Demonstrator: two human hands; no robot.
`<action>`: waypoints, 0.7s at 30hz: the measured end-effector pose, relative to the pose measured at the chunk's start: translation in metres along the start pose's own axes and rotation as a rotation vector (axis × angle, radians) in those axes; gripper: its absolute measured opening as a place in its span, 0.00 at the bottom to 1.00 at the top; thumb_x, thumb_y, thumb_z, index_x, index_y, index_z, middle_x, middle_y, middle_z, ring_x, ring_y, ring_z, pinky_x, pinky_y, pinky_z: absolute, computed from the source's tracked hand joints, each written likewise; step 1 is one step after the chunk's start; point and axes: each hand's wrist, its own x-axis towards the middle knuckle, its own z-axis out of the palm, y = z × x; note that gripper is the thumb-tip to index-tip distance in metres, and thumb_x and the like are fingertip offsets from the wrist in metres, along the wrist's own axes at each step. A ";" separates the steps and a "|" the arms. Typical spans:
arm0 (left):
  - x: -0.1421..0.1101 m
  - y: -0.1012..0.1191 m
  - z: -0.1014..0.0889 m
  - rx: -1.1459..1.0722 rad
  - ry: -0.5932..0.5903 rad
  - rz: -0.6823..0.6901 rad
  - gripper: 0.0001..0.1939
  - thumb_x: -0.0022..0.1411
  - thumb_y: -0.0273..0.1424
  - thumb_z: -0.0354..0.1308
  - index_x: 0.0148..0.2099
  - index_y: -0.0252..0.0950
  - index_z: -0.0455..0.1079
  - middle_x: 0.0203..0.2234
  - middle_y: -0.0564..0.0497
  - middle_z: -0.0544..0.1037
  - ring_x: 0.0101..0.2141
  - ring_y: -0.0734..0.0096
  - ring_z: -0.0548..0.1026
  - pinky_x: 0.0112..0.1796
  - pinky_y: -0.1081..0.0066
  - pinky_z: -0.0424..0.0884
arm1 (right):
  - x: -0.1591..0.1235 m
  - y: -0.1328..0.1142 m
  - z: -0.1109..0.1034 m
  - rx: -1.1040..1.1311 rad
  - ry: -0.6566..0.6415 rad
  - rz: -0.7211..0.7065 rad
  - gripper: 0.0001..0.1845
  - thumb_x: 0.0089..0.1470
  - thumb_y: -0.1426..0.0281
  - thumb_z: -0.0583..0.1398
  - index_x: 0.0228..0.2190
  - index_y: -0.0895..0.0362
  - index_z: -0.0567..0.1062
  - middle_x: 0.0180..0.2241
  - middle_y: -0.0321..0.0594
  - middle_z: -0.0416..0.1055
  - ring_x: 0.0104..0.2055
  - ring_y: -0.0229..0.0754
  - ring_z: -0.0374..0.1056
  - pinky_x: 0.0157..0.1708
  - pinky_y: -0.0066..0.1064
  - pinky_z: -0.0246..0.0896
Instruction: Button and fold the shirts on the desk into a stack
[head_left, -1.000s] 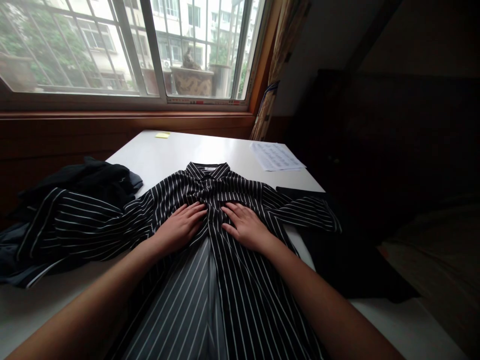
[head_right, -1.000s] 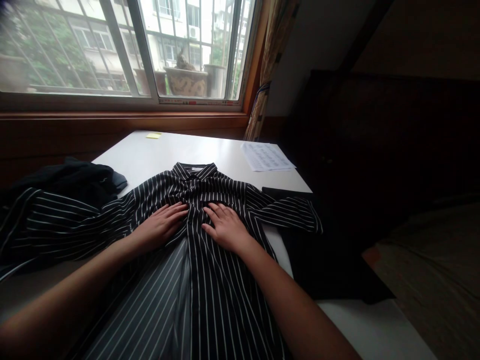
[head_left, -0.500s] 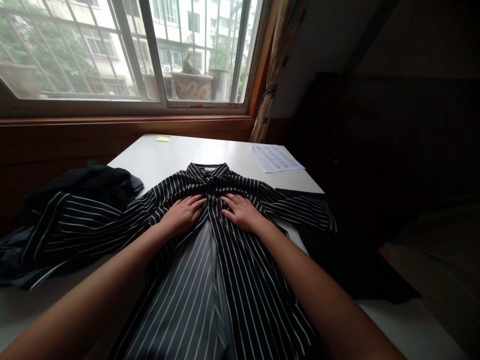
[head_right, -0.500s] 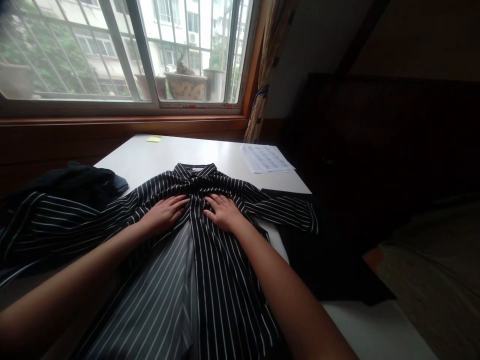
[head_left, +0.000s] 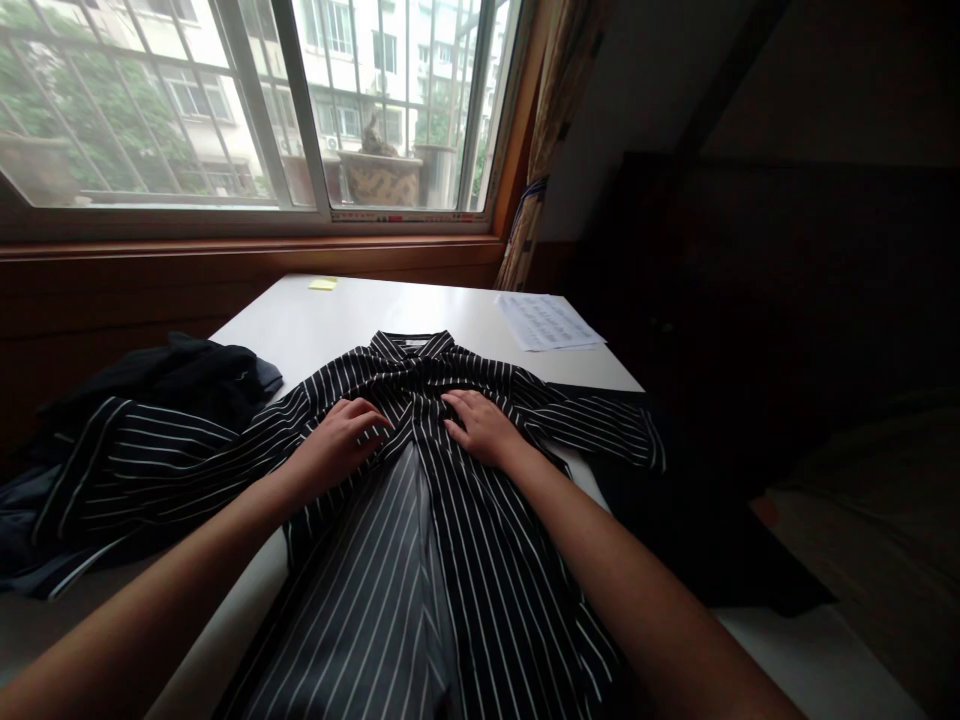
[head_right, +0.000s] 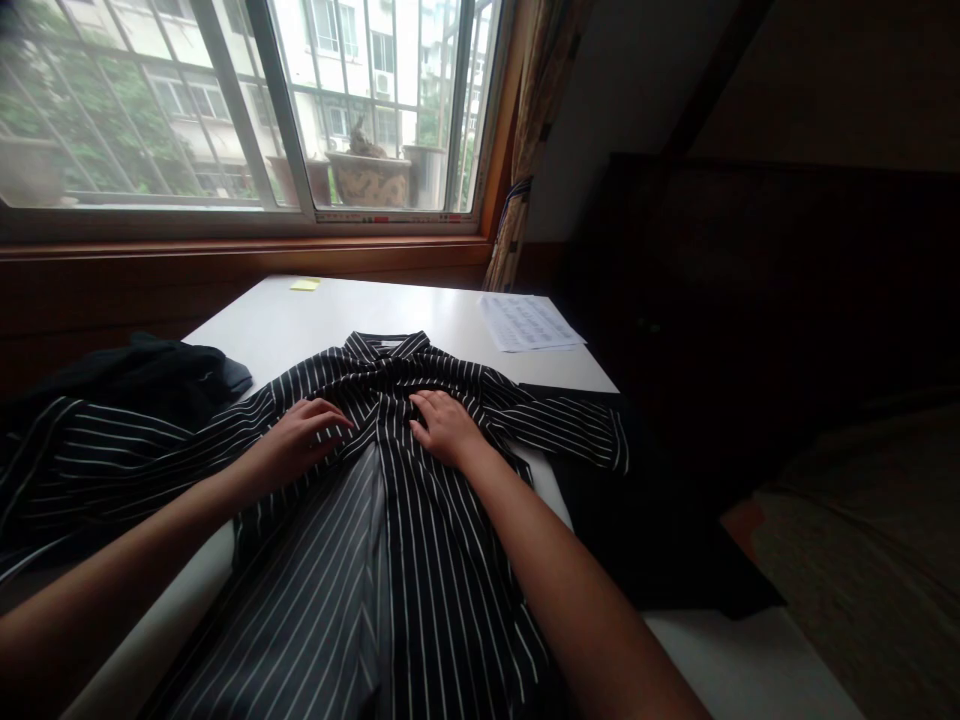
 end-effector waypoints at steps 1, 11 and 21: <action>-0.006 0.004 -0.004 -0.015 -0.032 -0.014 0.10 0.67 0.34 0.55 0.47 0.40 0.75 0.43 0.46 0.75 0.44 0.60 0.73 0.46 0.60 0.71 | -0.001 -0.001 -0.001 -0.009 0.040 -0.033 0.24 0.64 0.64 0.55 0.59 0.59 0.67 0.59 0.49 0.65 0.62 0.49 0.57 0.64 0.43 0.50; -0.021 0.020 0.001 -0.099 -0.133 -0.100 0.07 0.64 0.31 0.58 0.43 0.39 0.76 0.40 0.49 0.74 0.37 0.67 0.75 0.38 0.70 0.71 | -0.013 -0.046 -0.039 -0.041 0.109 -0.061 0.04 0.61 0.72 0.56 0.35 0.56 0.72 0.38 0.44 0.70 0.44 0.47 0.63 0.49 0.38 0.60; -0.014 0.026 0.000 -0.068 -0.139 -0.039 0.05 0.63 0.29 0.56 0.36 0.37 0.73 0.35 0.50 0.72 0.33 0.69 0.72 0.35 0.71 0.69 | -0.055 -0.092 -0.030 0.122 -0.163 0.143 0.10 0.56 0.63 0.63 0.34 0.55 0.70 0.37 0.39 0.70 0.39 0.42 0.66 0.39 0.33 0.60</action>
